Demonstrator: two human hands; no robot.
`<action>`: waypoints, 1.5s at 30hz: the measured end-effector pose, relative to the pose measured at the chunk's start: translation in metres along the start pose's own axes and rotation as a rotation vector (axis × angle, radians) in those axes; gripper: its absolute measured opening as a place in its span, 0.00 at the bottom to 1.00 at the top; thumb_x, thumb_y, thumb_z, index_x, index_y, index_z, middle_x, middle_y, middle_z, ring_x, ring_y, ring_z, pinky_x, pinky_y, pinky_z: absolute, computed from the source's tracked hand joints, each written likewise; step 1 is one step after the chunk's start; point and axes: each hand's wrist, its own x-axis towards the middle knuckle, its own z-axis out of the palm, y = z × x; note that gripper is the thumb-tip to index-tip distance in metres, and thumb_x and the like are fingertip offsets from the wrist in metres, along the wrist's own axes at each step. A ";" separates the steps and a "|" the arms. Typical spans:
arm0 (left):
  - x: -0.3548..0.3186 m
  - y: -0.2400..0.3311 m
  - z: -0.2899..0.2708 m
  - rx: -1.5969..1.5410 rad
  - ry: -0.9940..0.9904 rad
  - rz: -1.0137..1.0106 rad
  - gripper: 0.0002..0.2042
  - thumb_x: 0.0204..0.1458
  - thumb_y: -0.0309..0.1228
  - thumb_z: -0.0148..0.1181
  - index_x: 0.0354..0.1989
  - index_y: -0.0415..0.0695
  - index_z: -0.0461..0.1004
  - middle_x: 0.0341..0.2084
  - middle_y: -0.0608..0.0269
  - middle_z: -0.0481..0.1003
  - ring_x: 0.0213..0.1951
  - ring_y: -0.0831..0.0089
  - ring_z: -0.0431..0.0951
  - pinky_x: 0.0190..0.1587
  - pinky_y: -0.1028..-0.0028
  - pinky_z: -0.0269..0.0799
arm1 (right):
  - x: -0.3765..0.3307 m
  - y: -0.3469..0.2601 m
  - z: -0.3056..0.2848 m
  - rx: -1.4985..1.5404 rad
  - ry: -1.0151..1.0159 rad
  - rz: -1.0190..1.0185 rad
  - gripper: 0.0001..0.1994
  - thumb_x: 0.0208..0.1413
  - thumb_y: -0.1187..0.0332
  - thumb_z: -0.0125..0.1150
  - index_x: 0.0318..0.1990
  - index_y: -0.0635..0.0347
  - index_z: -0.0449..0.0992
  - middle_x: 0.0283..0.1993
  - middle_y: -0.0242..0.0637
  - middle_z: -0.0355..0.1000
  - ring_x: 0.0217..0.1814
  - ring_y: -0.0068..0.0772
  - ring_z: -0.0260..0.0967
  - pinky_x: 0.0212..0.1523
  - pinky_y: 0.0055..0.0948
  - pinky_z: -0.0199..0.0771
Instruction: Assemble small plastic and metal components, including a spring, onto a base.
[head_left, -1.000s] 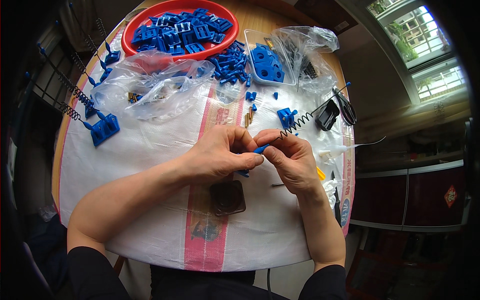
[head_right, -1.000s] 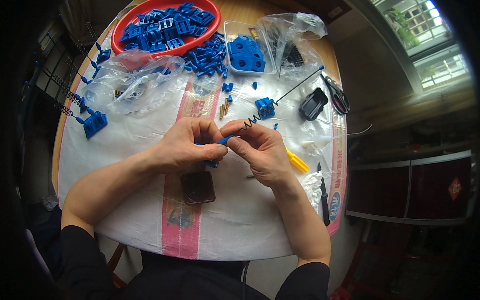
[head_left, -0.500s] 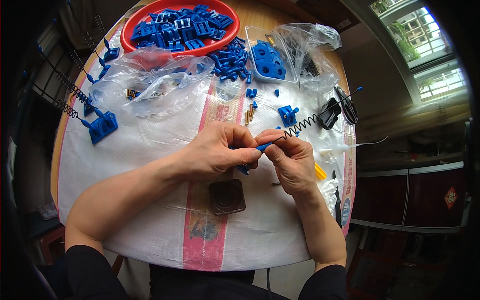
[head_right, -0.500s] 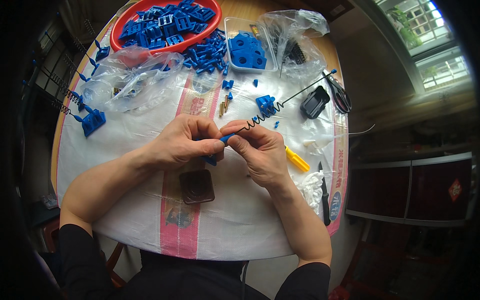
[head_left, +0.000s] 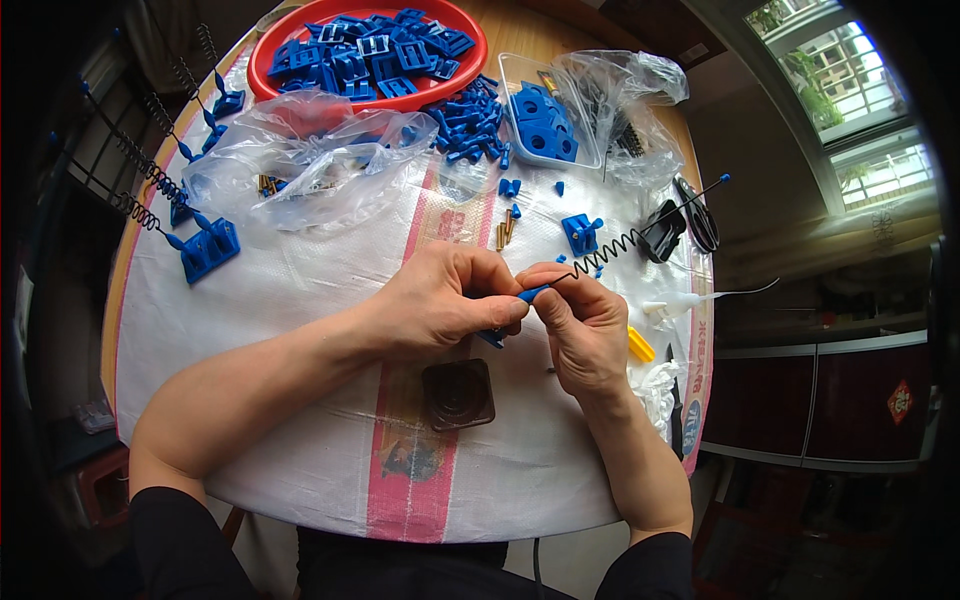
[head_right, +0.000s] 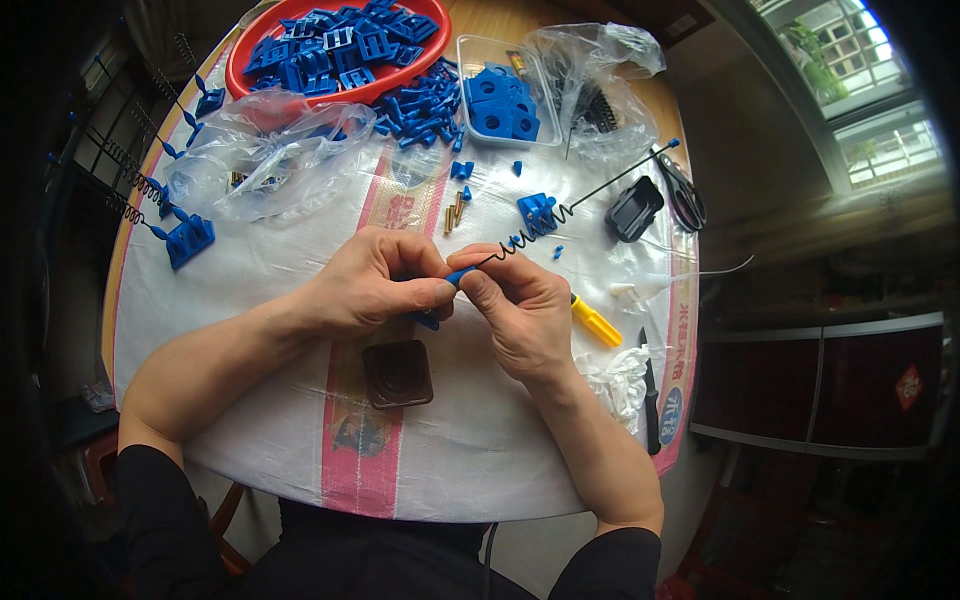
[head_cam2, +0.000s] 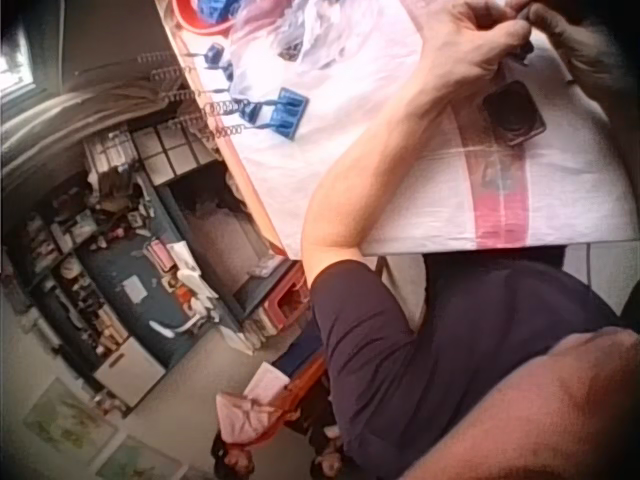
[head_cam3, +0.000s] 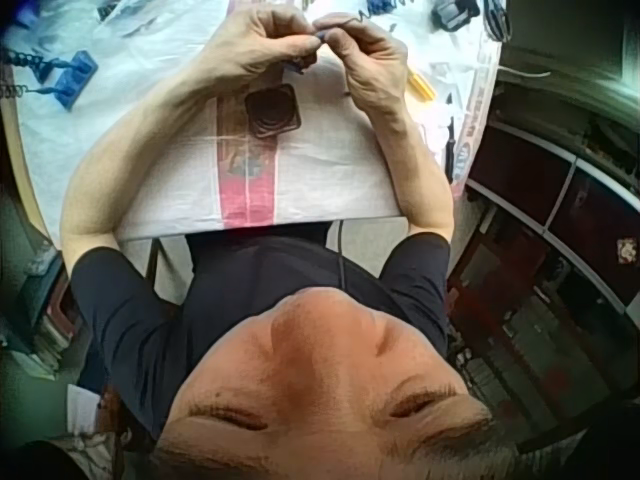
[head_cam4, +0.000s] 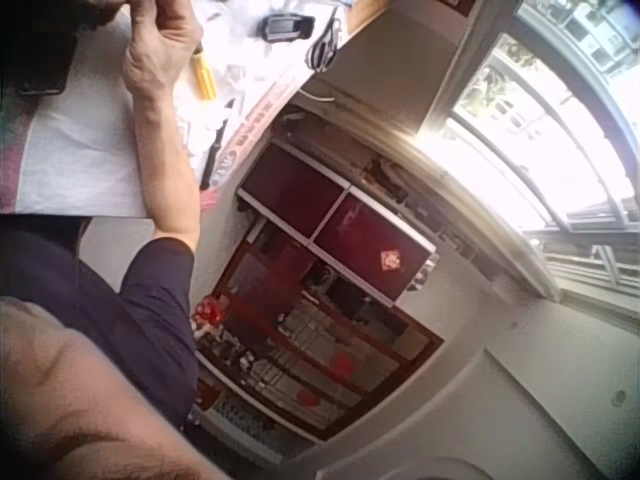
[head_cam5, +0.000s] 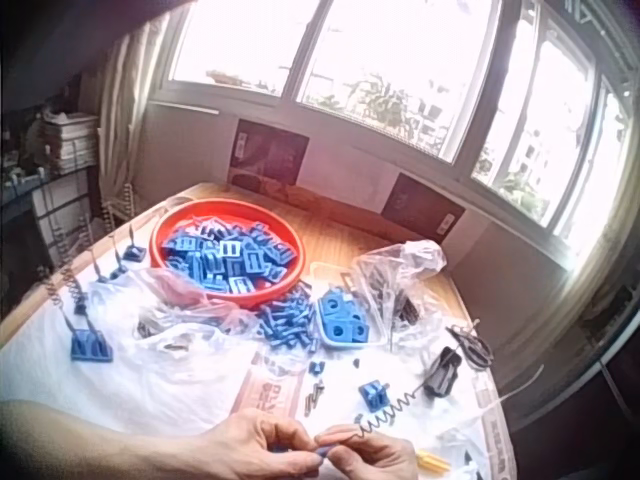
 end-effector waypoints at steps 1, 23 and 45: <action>0.000 0.000 0.000 0.009 0.005 -0.004 0.07 0.55 0.26 0.64 0.37 0.36 0.76 0.30 0.60 0.79 0.33 0.77 0.78 0.38 0.75 0.75 | 0.000 0.000 0.001 -0.001 0.010 0.000 0.07 0.59 0.75 0.62 0.43 0.69 0.78 0.44 0.39 0.76 0.46 0.26 0.72 0.51 0.26 0.73; 0.001 0.002 0.000 -0.056 -0.015 0.008 0.07 0.55 0.27 0.64 0.39 0.36 0.76 0.32 0.60 0.80 0.35 0.77 0.79 0.41 0.75 0.76 | 0.004 -0.005 -0.005 0.002 -0.050 0.035 0.09 0.60 0.75 0.61 0.46 0.69 0.78 0.48 0.39 0.76 0.51 0.26 0.71 0.55 0.27 0.71; -0.003 0.001 0.009 0.290 0.157 0.211 0.04 0.50 0.25 0.65 0.32 0.38 0.78 0.29 0.68 0.77 0.32 0.85 0.73 0.34 0.81 0.70 | 0.001 -0.006 -0.002 0.034 -0.046 0.005 0.09 0.59 0.75 0.62 0.46 0.67 0.78 0.50 0.42 0.75 0.52 0.28 0.72 0.56 0.30 0.71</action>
